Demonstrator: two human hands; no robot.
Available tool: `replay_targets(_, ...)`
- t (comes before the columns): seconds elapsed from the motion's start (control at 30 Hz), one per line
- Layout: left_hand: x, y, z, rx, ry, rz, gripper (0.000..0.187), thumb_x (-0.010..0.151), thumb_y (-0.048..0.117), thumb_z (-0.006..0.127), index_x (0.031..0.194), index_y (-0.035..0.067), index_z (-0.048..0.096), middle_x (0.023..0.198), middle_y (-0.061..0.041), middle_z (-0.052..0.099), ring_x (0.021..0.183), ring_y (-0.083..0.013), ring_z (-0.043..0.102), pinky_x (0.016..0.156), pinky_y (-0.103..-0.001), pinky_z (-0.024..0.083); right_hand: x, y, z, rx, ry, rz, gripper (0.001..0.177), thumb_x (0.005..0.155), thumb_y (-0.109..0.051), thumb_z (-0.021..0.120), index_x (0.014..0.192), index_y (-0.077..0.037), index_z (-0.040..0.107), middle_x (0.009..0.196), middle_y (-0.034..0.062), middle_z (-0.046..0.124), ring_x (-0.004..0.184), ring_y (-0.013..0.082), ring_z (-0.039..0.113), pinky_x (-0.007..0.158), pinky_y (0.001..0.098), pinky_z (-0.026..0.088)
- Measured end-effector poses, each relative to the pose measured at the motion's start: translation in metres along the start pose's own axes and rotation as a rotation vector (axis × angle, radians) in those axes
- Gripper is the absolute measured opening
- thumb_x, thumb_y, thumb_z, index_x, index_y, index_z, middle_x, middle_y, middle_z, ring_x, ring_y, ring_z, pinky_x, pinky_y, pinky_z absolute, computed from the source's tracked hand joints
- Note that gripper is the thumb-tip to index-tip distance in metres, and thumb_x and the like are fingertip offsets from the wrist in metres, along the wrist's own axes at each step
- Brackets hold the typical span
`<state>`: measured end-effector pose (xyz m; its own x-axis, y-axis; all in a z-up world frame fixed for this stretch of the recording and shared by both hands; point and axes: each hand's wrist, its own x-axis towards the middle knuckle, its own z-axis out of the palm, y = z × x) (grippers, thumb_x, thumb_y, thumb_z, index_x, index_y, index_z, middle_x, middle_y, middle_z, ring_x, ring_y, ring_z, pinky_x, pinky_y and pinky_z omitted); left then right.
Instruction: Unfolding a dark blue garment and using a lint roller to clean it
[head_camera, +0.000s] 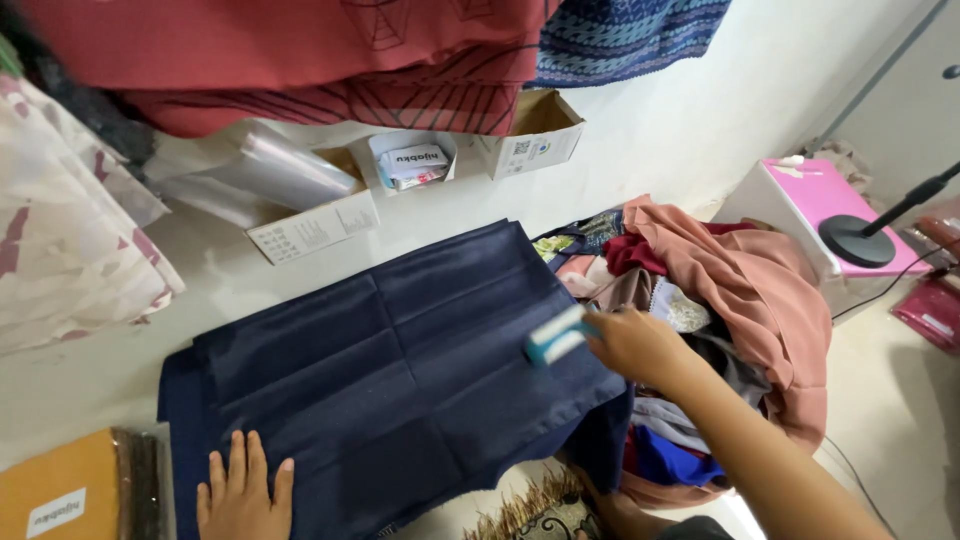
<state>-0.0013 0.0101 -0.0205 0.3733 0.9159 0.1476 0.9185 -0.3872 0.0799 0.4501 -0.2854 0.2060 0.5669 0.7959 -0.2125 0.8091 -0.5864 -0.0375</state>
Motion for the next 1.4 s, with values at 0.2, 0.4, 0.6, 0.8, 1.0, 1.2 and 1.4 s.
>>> replay_targets(0.2, 0.006, -0.008, 0.024, -0.042, 0.077, 0.037, 0.079, 0.093, 0.066, 0.029, 0.163, 0.03, 0.031, 0.173, 0.007, 0.029, 0.156, -0.0296, 0.032, 0.121, -0.053, 0.029, 0.11, -0.013, 0.013, 0.099, 0.258, 0.025, 0.031, 0.099, -0.035, 0.048, 0.122, -0.014, 0.054, 0.091, 0.0211, 0.069, 0.08, 0.0517, 0.066, 0.061, 0.0638, 0.054)
replay_targets(0.4, 0.007, -0.01, 0.051, 0.027, 0.474, 0.102, 0.075, 0.093, 0.063, 0.041, 0.159, 0.028, 0.056, 0.164, 0.001, 0.059, 0.146, -0.035, 0.061, 0.115, -0.056, 0.048, 0.206, -0.013, 0.035, 0.176, 0.429, 0.093, 0.038, 0.097, -0.038, 0.049, 0.131, -0.023, 0.05, 0.094, 0.0289, 0.07, 0.086, 0.0587, 0.066, 0.067, 0.0674, 0.05)
replay_targets(0.6, 0.008, -0.009, 0.053, 0.042, 0.411, 0.065, 0.075, 0.094, 0.063, 0.039, 0.159, 0.03, 0.054, 0.166, 0.004, 0.056, 0.15, -0.0316, 0.056, 0.117, -0.054, 0.044, 0.159, -0.006, 0.011, 0.235, 0.292, 0.097, 0.034, 0.101, -0.043, 0.046, 0.129, -0.024, 0.052, 0.103, 0.0244, 0.069, 0.09, 0.0525, 0.066, 0.067, 0.0622, 0.051)
replay_targets(0.8, 0.007, -0.005, 0.041, -0.096, 0.301, 0.036, 0.075, 0.096, 0.065, 0.034, 0.16, 0.029, 0.048, 0.168, 0.003, 0.048, 0.155, -0.033, 0.045, 0.122, -0.056, 0.034, 0.059, 0.034, 0.001, 0.059, 0.138, 0.022, 0.049, 0.102, -0.048, 0.047, 0.145, -0.025, 0.053, 0.096, 0.0218, 0.072, 0.081, 0.0453, 0.071, 0.07, 0.0572, 0.057)
replay_targets(1.0, 0.014, -0.001, 0.02, 0.004, -0.057, -0.057, 0.077, 0.095, 0.071, 0.02, 0.163, 0.034, 0.027, 0.173, 0.011, 0.024, 0.159, -0.0244, 0.025, 0.126, -0.048, 0.022, -0.021, 0.06, -0.01, -0.083, 0.01, -0.009, 0.037, 0.095, -0.04, 0.052, 0.131, -0.032, 0.058, 0.103, 0.0183, 0.075, 0.091, 0.0443, 0.071, 0.075, 0.0559, 0.052)
replay_targets(1.2, 0.011, -0.004, 0.022, -0.029, -0.023, -0.013, 0.078, 0.095, 0.069, 0.023, 0.163, 0.031, 0.025, 0.173, 0.01, 0.022, 0.159, -0.0259, 0.023, 0.125, -0.05, 0.022, -0.042, 0.075, -0.039, -0.073, -0.116, -0.098, 0.033, 0.095, -0.033, 0.052, 0.124, -0.032, 0.067, 0.107, 0.0055, 0.078, 0.1, 0.0311, 0.07, 0.09, 0.0465, 0.05)
replay_targets(1.4, 0.052, -0.012, 0.091, 0.08, 0.792, 0.072, 0.069, 0.092, 0.066, 0.043, 0.147, 0.033, 0.068, 0.155, 0.009, 0.069, 0.137, -0.025, 0.071, 0.12, -0.049, 0.045, -0.024, 0.037, -0.138, 0.503, 0.406, 0.064, 0.038, 0.101, -0.029, 0.061, 0.139, -0.035, 0.064, 0.065, 0.0059, 0.058, 0.053, 0.0153, 0.04, 0.055, 0.0333, 0.036)
